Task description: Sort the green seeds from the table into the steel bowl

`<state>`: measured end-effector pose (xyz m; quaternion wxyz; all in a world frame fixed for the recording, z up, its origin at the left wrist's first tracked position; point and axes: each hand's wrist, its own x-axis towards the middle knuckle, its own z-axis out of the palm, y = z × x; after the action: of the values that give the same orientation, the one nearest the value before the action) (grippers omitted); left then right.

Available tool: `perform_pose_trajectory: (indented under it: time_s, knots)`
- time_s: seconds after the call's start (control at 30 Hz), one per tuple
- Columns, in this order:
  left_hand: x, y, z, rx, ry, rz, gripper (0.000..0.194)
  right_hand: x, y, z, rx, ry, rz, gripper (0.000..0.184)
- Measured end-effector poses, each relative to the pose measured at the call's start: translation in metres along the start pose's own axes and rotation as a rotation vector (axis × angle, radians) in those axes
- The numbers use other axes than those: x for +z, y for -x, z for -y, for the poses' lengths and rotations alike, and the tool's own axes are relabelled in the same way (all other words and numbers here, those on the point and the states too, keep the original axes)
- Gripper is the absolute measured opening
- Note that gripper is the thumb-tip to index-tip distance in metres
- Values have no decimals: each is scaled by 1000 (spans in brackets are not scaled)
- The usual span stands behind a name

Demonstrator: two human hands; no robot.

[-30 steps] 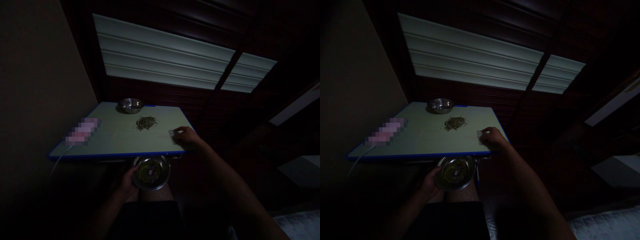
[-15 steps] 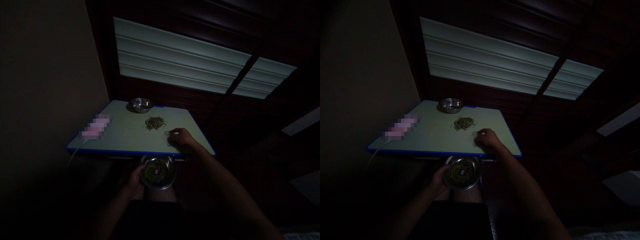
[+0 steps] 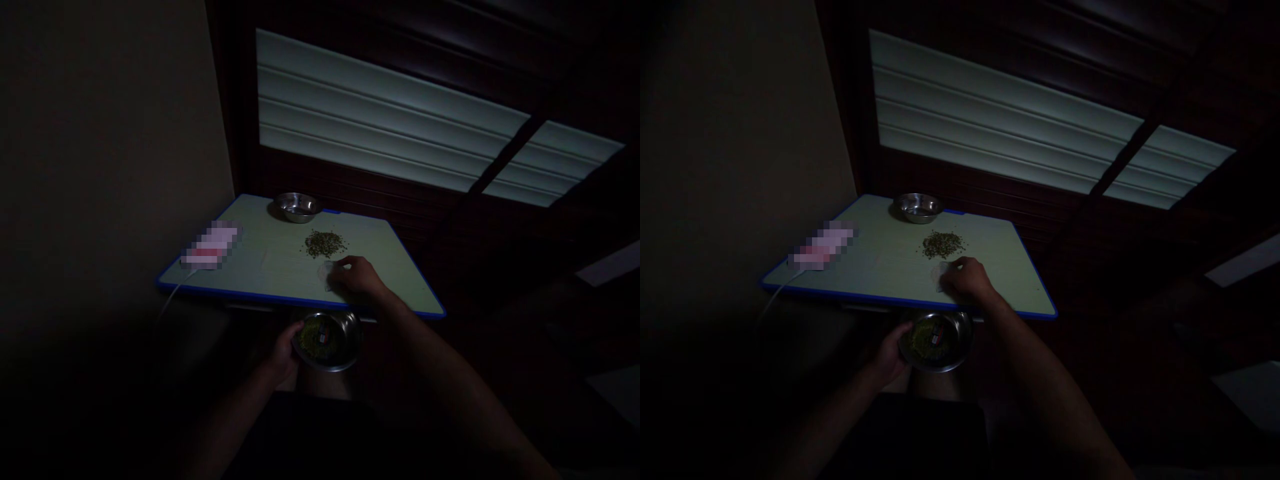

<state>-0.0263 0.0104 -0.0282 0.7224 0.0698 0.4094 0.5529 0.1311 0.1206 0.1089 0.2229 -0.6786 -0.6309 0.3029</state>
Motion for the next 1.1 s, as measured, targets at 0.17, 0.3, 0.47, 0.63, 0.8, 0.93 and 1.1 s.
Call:
perform_pose_trajectory:
  time_s: [0.17, 0.3, 0.47, 0.63, 0.8, 0.93, 1.1]
  knots:
    - [4, 3, -2, -19, 27, 15, 13, 7, 6, 10, 32, 9, 6, 42]
    - [6, 5, -3, -25, 45, 41, 13, 12, 7, 15, 8, 72, -9, 43]
    - [7, 6, -5, -43, 50, 48, 11, 23, 6, 22, 6, 73, -24, 47]
    - [7, 8, -6, -47, 62, 40, 14, 35, 3, 33, 29, 60, -22, 47]
    - [5, 8, -4, -38, 68, 31, 17, 45, 2, 49, 9, 101, -35, 46]
    - [3, 7, -4, -39, 79, 37, 15, 54, -5, 61, -36, 134, 3, 36]
    - [0, 6, -4, -48, 80, 68, 11, 65, -20, 74, -84, 194, 32, 31]
